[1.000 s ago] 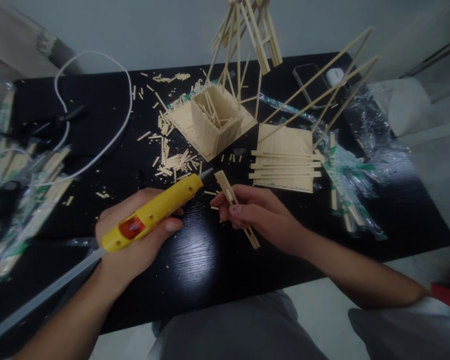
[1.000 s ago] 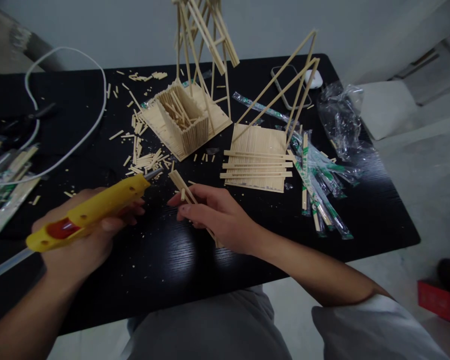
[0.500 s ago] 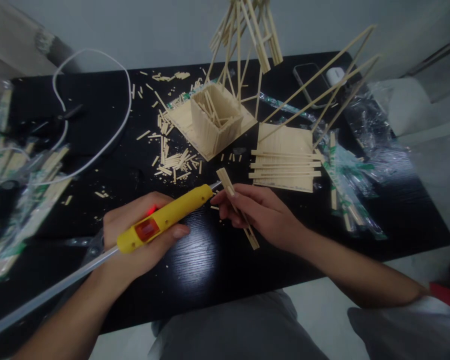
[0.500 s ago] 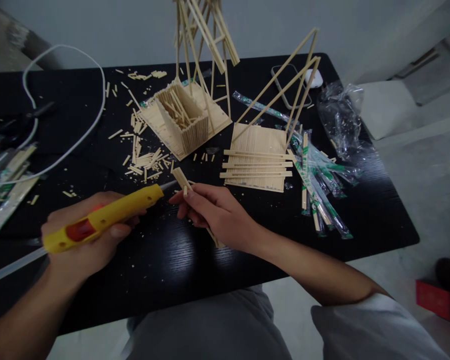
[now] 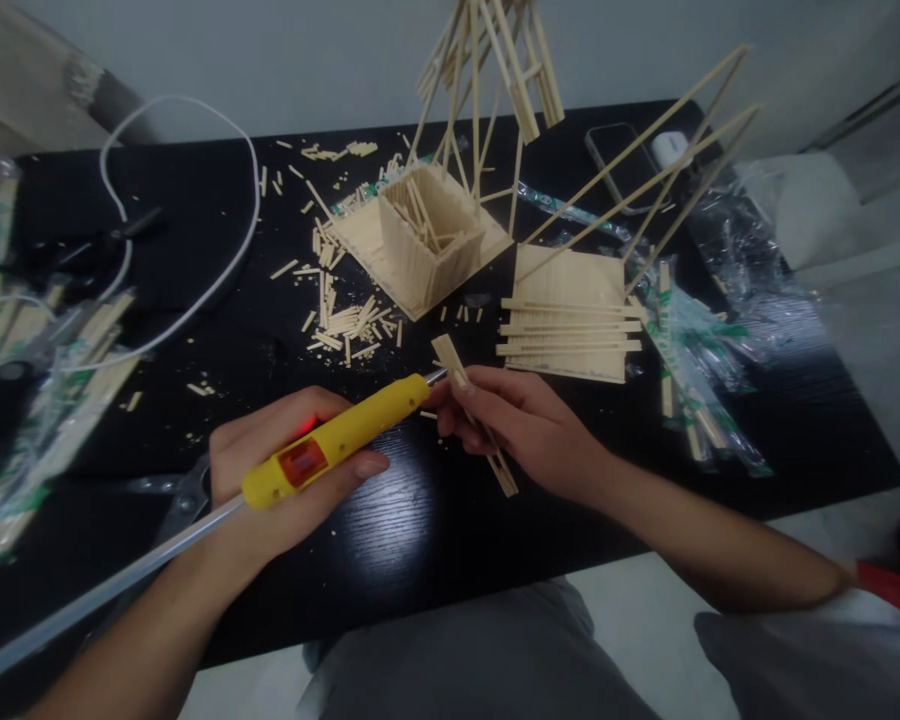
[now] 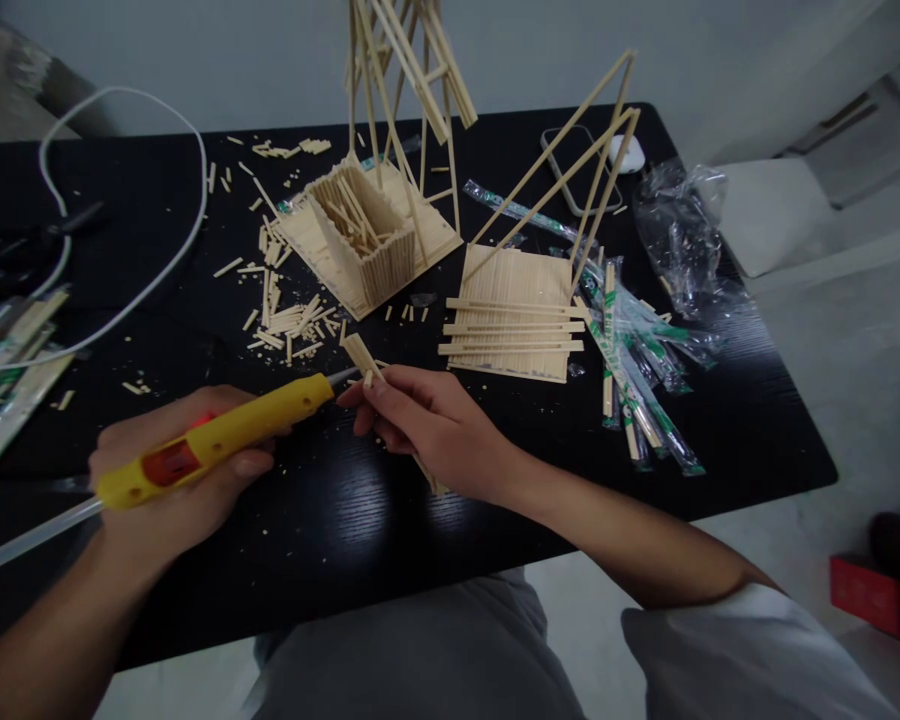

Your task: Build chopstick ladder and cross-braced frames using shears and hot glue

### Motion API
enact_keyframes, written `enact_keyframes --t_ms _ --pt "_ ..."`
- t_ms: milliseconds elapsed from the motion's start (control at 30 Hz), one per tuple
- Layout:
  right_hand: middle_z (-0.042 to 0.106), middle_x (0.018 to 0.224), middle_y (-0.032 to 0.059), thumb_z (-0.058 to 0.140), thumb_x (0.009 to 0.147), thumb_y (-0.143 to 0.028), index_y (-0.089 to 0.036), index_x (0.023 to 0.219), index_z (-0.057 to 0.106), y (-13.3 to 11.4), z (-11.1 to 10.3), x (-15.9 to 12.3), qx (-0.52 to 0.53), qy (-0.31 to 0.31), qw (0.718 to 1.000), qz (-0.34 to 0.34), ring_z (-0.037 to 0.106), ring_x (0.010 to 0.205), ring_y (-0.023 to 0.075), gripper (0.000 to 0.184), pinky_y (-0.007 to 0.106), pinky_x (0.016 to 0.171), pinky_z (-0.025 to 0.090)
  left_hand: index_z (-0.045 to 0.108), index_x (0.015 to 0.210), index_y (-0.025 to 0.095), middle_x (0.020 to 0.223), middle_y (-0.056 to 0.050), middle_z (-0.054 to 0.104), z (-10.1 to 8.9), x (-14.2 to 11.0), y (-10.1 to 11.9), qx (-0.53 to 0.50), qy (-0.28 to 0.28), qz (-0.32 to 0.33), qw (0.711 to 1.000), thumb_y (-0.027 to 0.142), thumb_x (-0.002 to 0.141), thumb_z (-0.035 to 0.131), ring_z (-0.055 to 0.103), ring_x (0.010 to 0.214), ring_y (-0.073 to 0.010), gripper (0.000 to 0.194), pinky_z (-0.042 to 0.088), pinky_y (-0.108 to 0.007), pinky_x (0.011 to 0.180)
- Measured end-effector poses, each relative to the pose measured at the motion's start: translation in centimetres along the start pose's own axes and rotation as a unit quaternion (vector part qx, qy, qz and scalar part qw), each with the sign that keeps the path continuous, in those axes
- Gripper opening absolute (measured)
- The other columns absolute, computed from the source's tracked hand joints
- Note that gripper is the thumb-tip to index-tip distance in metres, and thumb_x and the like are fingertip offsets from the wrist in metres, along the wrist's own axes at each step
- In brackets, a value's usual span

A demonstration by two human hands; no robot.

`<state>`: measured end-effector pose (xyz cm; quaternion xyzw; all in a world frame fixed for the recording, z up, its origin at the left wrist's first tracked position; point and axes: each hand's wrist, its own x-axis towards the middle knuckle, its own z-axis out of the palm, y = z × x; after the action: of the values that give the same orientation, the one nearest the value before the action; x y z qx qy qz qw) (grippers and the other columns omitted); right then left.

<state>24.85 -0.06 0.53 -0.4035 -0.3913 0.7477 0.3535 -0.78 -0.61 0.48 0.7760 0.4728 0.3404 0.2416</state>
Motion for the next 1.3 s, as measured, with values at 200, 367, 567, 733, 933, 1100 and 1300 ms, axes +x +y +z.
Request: enact_keyframes --t_ms 200,367,567,733,933,1100,1300 --pt "0.066 0.082 0.0008 0.070 0.101 -0.039 -0.017 0.093 0.073 0.02 0.03 -0.05 0.003 -0.001 1.000 -0.006 0.048 0.063 0.0091 0.024 0.023 0.056 0.038 0.073 0.087 0.029 0.077 0.001 0.076 0.03 -0.02 0.08 -0.015 -0.003 0.003 1.000 0.044 0.090 0.081 0.070 0.059 -0.0163 0.017 0.050 -0.031 0.048" --pt "0.066 0.083 0.0010 0.068 0.103 -0.043 -0.017 0.094 0.073 -0.02 0.13 -0.04 -0.009 -0.004 1.000 -0.016 0.051 0.064 0.0094 0.028 0.023 0.055 0.039 0.072 0.087 0.032 0.076 0.001 0.076 0.04 -0.11 -0.02 0.000 -0.009 -0.008 1.000 0.040 0.089 0.081 0.069 0.058 -0.0174 0.012 0.049 -0.033 0.045" --pt "0.065 0.083 0.0004 0.071 0.100 -0.055 -0.017 0.095 0.073 -0.01 0.18 -0.07 -0.029 -0.006 0.999 -0.034 0.050 0.063 0.0095 0.039 0.023 0.054 0.038 0.071 0.085 0.033 0.075 0.002 0.074 0.00 -0.17 0.14 0.014 -0.005 -0.004 1.000 0.042 0.090 0.080 0.067 0.055 -0.0172 0.014 0.048 -0.036 0.044" --pt "0.065 0.082 -0.0002 0.071 0.101 -0.058 -0.017 0.092 0.071 -0.19 0.23 -0.17 -0.042 -0.006 0.998 -0.039 0.050 0.062 0.0091 0.042 0.023 0.054 0.039 0.068 0.085 0.033 0.072 0.002 0.071 0.02 -0.19 0.34 0.024 -0.007 -0.004 1.000 0.044 0.093 0.077 0.063 0.052 -0.0160 0.017 0.045 -0.035 0.042" --pt "0.057 0.071 -0.0025 0.066 0.103 -0.059 -0.017 0.084 0.068 -0.44 0.17 -0.24 -0.084 -0.003 0.996 -0.037 0.049 0.061 0.0104 0.046 0.024 0.054 0.038 0.068 0.085 0.031 0.070 0.003 0.070 -0.05 -0.08 0.21 0.031 -0.001 0.021 0.999 0.044 0.092 0.079 0.062 0.050 -0.0144 0.019 0.045 -0.031 0.040" --pt "0.056 0.070 -0.0019 0.063 0.106 -0.055 -0.017 0.082 0.067 -0.54 0.11 -0.40 -0.119 -0.004 0.992 -0.036 0.049 0.061 0.0108 0.046 0.024 0.055 0.037 0.069 0.082 0.029 0.067 0.004 0.068 -0.06 0.07 0.35 0.018 0.000 0.013 1.000 0.041 0.088 0.083 0.059 0.047 -0.0127 0.019 0.044 -0.029 0.040" --pt "0.057 0.069 -0.0023 0.061 0.109 -0.049 -0.017 0.081 0.068 -0.65 -0.05 -0.30 -0.145 -0.018 0.988 -0.058 0.049 0.060 0.0104 0.044 0.025 0.055 0.036 0.069 0.080 0.032 0.070 0.001 0.072 -0.23 0.13 0.41 0.024 -0.007 -0.018 1.000 0.044 0.089 0.079 0.063 0.051 -0.0161 0.018 0.046 -0.033 0.040"
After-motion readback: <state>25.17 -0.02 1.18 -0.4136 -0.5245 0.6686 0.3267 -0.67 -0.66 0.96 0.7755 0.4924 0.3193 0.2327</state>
